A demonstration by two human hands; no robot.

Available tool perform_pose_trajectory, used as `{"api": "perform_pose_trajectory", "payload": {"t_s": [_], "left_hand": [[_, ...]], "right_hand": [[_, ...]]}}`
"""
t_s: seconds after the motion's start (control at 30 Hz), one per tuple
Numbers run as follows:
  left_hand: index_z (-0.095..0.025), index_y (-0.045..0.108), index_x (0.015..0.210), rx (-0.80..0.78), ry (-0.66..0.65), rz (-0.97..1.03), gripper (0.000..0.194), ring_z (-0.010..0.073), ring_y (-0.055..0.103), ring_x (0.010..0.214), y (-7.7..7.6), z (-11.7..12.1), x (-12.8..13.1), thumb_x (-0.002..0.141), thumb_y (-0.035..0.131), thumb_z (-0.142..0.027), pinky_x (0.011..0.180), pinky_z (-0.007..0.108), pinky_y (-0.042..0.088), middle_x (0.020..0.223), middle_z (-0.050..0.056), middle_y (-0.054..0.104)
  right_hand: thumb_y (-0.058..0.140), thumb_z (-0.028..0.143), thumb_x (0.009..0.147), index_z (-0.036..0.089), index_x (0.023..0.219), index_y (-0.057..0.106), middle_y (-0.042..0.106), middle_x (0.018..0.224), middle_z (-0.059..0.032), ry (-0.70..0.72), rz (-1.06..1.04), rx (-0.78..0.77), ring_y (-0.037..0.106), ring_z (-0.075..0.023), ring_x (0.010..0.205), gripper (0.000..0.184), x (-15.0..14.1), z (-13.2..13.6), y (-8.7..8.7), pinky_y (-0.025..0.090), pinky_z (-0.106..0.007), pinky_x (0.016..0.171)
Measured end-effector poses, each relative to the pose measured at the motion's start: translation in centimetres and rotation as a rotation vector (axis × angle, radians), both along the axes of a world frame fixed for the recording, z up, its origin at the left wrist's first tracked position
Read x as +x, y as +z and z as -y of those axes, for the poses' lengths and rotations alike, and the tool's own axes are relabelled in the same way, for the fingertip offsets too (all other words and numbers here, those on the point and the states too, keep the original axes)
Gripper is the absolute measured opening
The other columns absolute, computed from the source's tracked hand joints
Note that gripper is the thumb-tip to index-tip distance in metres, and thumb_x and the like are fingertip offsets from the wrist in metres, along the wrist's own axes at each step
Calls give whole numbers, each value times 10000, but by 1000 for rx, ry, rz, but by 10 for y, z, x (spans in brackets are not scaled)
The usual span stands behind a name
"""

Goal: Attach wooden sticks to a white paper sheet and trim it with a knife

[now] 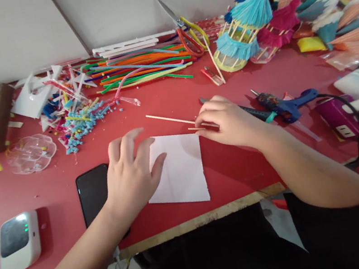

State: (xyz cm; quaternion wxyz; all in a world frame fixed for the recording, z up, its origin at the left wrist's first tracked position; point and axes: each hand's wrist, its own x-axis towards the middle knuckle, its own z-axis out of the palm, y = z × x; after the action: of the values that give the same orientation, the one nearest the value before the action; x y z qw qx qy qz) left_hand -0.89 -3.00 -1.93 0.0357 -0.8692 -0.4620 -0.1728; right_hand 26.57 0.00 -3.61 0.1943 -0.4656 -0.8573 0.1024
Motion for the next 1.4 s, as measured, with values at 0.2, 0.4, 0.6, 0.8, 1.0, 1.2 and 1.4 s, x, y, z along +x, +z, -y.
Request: {"api": "perform_pose_trajectory", "payload": {"t_s": [0.2,0.4,0.6,0.8,1.0,1.2,1.4], "left_hand": [[-161,652,1226,-143,-249,-180,400,359,576,1232,11,43,8,904,643,-397,917,493,576,1331,113,647],[-238,585,1351,-128,-297,-321,445,367,464,1379,-11,68,2,931,611,-382,969,507,541,1509,53,517],[-306,535,1400,-226,-404,-398,481,284,374,1457,-4,42,-18,922,570,-273,1075,441,451,1578,-15,424],[-303,613,1251,-339,-535,-266,509,278,282,1503,3,24,-36,783,560,-111,1125,489,408,1549,-24,466],[-180,629,1218,-280,-506,-143,419,388,406,1417,3,27,-9,935,549,-478,1112,602,403,1402,124,595],[-150,589,1324,-158,-543,-225,606,369,478,1362,-11,23,1,931,519,-605,1048,496,459,1434,127,576],[-189,603,1316,-24,-537,-187,439,316,571,1272,-20,24,1,996,485,-465,918,432,503,1391,94,621]], "right_hand": [[619,257,909,175,872,655,645,894,-67,1,151,-64,537,-249,930,96,5,2,6,439,-382,820],[519,172,925,176,804,628,652,846,-68,-40,178,-30,548,-236,871,163,6,0,2,457,-369,787],[579,222,893,182,871,631,660,888,-73,-112,163,-18,593,-224,857,69,18,0,11,487,-360,779],[662,385,854,103,1189,605,658,1096,-213,-394,382,-53,636,-388,1001,441,55,4,5,510,-521,808],[519,278,917,118,1276,572,647,1223,-218,-336,305,-45,643,-376,1049,397,57,12,3,494,-508,871],[421,226,956,145,1453,419,729,950,-103,-264,14,-227,693,-223,734,504,20,50,31,537,-340,597],[443,171,961,219,1479,451,703,1050,-80,-71,18,-336,696,-186,842,521,-9,79,29,565,-299,715]]}}
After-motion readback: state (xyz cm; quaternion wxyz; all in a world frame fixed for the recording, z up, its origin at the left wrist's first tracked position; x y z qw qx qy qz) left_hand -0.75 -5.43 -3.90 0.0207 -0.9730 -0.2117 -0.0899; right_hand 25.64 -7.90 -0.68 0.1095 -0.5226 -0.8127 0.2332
